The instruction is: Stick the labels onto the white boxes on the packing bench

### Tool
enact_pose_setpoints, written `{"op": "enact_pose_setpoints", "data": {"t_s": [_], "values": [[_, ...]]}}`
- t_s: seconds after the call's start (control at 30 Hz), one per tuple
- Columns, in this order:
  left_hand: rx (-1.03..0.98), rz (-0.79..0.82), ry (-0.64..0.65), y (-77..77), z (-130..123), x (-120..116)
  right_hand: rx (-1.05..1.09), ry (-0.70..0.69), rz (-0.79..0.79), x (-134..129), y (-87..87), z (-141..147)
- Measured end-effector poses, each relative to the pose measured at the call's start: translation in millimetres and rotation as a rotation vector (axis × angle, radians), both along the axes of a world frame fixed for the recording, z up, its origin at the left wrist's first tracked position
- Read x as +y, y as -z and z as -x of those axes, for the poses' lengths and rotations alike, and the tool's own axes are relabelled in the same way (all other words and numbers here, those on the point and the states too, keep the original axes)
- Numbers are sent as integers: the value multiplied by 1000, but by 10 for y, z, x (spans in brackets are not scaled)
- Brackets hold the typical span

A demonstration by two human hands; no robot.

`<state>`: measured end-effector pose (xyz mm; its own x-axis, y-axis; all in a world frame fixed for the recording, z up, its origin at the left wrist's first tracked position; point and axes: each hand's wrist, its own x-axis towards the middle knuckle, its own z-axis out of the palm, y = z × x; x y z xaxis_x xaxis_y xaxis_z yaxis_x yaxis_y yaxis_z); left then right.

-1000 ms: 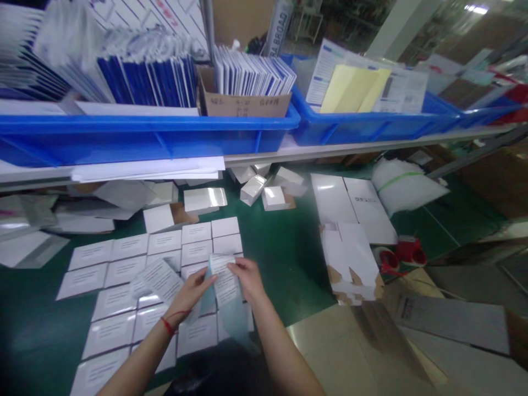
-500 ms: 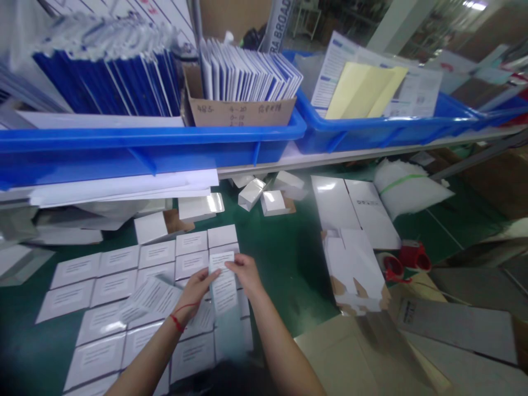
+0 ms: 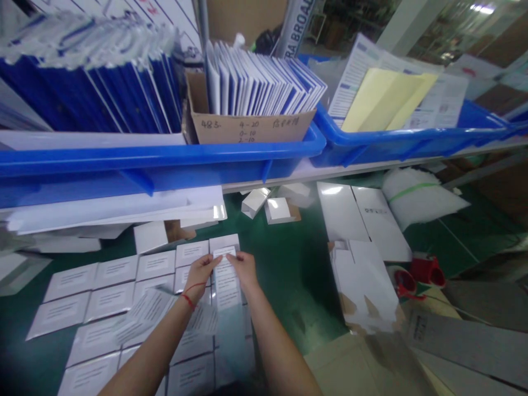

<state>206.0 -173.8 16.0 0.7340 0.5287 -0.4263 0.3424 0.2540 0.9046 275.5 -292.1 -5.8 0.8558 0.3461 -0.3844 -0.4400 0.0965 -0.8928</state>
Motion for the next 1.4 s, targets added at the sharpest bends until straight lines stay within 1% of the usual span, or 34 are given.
{"op": "enact_pose_setpoints", "data": {"t_s": [0.13, 0.23, 0.33, 0.43, 0.5, 0.53, 0.6, 0.67, 0.73, 0.83, 0.93, 1.1, 1.4], "values": [[56, -130, -2, 180, -91, 88, 49, 133, 24, 119, 165, -37], [70, -245, -8, 245, -124, 122, 52, 211, 94, 195, 282, -60], [35, -375, -39, 203, -114, 127, 17, 227, 160, 248, 366, -95], [-12, -536, -70, 84, -77, 116, -41, 226, 242, 284, 404, -143], [-56, -638, -60, 1, -57, 102, -88, 223, 312, 303, 403, -178], [-86, -692, -19, -32, -51, 90, -111, 218, 347, 310, 396, -195], [-157, -813, 135, -67, -49, 57, -153, 202, 411, 321, 372, -222], [-221, -940, 322, -58, -59, 14, -186, 178, 465, 326, 341, -239], [-249, -1023, 456, -17, -76, -30, -211, 149, 512, 323, 306, -245], [-224, -1062, 564, 58, -101, -71, -243, 116, 573, 313, 253, -242], [-188, -1069, 616, 101, -111, -67, -268, 102, 621, 306, 206, -235], [-187, -1105, 638, 112, -106, -29, -271, 84, 655, 311, 167, -231], [-172, -1134, 652, 129, -120, -43, -274, 82, 677, 311, 182, -244]]}}
